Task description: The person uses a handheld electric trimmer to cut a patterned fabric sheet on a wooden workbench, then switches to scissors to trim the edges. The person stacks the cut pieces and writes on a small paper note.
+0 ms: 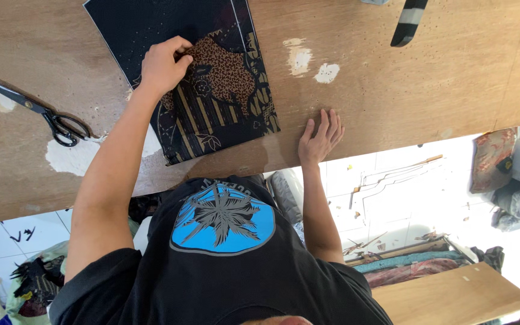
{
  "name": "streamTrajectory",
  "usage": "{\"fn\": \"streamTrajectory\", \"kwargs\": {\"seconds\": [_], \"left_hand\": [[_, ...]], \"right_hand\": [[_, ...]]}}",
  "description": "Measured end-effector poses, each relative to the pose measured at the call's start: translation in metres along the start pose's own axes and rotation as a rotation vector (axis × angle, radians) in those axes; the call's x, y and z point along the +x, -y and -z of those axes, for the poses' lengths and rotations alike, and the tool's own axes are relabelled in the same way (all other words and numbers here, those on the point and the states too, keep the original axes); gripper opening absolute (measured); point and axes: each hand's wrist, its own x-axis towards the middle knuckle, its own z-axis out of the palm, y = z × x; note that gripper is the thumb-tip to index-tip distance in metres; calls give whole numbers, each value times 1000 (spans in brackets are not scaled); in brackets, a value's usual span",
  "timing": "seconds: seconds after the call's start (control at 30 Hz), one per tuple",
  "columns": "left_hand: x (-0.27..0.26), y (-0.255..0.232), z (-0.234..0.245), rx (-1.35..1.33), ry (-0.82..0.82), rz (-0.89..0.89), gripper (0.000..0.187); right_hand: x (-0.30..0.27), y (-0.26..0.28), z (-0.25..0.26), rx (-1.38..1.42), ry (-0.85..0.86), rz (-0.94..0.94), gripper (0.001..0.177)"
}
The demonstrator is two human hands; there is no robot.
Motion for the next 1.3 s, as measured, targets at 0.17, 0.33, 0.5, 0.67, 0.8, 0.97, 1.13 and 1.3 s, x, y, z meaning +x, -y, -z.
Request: {"fn": "streamTrajectory", "kwargs": {"seconds": [0.17, 0.33, 0.5, 0.67, 0.8, 0.97, 1.13, 1.3], "left_hand": [[-1, -4, -1, -11, -4, 15, 27], [-9, 0, -4, -78, -19, -65, 31], [-19, 2, -1, -325, 127, -173, 29], [-24, -6, 5, -4, -250, -275, 42], [-54, -18, -4, 164, -350, -369, 40], [-139, -32, -49, 340, 101, -511, 39], [-195, -14, -87, 520, -22, -581, 49], [-211, 17, -87, 691, -137, -416, 53]], "right_hand": [[-3, -1, -1, -22, 31, -1, 41], [-3, -5, -3, -31, 44, -1, 42], [-3, -5, -4, -29, 48, -17, 41], [-1, -2, -2, -22, 45, -13, 42], [-4, -4, -2, -17, 36, -14, 42], [-1, -4, -2, -6, 39, -15, 43], [-6, 14, 5, 95, 150, 252, 59], [-24, 62, 0, 152, 403, 826, 67]]}}
